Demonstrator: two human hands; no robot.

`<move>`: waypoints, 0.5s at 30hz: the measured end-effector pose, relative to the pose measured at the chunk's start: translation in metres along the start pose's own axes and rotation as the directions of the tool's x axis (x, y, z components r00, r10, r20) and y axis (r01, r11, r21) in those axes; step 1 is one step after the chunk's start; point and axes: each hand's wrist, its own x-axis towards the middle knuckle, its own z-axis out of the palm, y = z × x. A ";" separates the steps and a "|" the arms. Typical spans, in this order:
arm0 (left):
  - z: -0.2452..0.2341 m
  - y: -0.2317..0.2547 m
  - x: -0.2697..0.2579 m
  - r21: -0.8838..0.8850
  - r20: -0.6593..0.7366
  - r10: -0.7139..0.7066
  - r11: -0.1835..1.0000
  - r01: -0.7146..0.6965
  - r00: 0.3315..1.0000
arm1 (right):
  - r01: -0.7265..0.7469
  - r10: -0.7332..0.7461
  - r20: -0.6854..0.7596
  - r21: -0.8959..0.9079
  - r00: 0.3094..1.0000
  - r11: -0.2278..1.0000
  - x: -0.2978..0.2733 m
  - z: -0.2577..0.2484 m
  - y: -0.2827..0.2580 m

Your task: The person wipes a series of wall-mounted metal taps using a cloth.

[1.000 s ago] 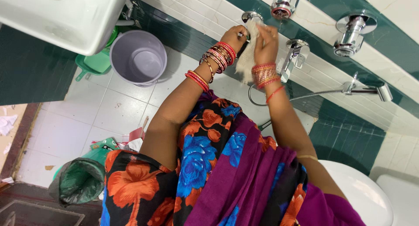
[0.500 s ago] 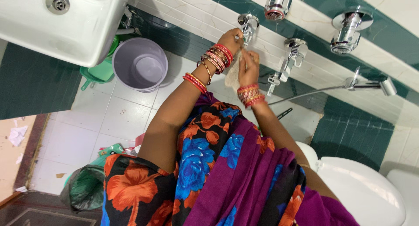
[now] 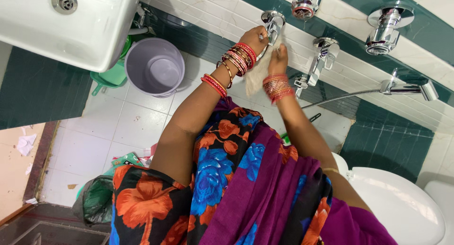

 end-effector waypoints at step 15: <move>-0.006 0.011 -0.003 -0.003 0.068 -0.118 0.993 0.119 0.991 | -0.623 0.539 0.341 0.584 0.770 0.521 0.034 0.002 0.034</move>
